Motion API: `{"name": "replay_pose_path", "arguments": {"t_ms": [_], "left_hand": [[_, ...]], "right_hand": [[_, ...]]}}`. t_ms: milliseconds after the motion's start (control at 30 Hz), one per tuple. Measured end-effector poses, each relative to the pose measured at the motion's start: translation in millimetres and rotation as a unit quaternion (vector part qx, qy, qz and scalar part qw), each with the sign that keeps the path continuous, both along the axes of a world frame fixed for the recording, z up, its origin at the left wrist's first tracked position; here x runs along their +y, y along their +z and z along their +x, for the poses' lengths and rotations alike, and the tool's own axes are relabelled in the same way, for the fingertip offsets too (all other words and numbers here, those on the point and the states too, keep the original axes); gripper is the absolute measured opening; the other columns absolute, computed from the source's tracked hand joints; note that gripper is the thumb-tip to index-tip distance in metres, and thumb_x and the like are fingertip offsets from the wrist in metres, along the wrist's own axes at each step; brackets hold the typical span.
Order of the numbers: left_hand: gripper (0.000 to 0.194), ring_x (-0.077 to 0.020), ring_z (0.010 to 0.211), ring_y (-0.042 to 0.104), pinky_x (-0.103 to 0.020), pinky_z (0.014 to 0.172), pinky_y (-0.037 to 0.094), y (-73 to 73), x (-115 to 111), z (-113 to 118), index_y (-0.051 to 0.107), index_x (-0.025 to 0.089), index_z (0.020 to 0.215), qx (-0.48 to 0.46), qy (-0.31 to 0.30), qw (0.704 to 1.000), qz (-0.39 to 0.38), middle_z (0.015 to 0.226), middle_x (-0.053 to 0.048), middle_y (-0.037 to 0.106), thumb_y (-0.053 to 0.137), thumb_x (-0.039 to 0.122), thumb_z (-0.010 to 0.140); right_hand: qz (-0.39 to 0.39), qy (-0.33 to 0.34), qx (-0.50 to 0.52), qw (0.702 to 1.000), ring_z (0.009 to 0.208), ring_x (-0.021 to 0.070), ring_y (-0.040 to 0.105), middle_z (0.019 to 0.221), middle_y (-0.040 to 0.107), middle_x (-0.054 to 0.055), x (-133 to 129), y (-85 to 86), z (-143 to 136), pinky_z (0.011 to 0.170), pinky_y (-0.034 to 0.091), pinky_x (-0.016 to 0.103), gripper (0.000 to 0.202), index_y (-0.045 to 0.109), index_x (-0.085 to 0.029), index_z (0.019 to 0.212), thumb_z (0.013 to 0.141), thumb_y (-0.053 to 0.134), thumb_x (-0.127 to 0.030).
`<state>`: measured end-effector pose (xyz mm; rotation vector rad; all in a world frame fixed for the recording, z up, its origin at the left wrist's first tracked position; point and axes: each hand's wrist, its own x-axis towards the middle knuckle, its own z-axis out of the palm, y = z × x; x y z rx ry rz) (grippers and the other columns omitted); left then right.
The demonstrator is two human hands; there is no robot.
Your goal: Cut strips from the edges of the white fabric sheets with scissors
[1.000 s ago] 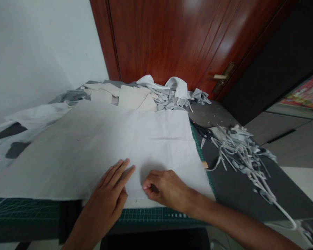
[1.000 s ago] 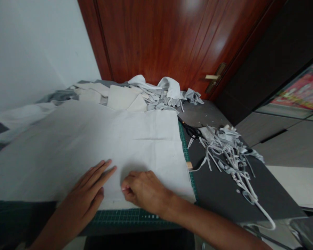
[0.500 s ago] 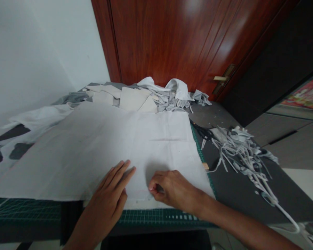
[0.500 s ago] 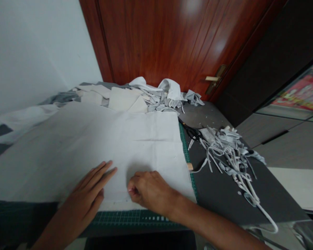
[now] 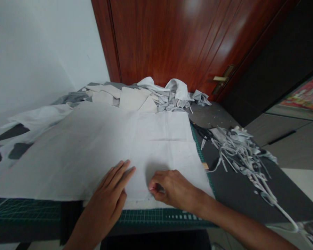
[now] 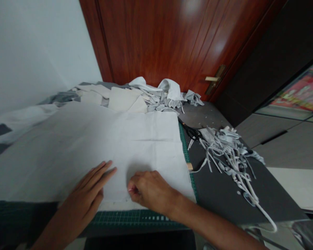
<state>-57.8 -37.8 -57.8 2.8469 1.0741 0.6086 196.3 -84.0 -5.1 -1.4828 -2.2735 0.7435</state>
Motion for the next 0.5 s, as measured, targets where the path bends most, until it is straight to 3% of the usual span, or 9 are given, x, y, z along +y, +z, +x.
{"name": "replay_pose_path", "arguments": {"t_ms": [500], "left_hand": [[0.065,-0.0261,0.154,0.032,-0.051,0.123,0.039,1.3,-0.1,0.5,0.031,0.029,0.160,-0.009,-0.001,1.000,-0.004,0.168,-0.002,0.031,0.040,0.014,0.096]], "right_hand": [[0.008,0.002,0.002,1.000,0.074,0.0132,0.064,0.090,0.073,0.001,-0.9,1.0,-1.9,0.071,0.045,0.026,0.011,0.071,-0.019,0.089,0.085,0.063,-0.012]]}}
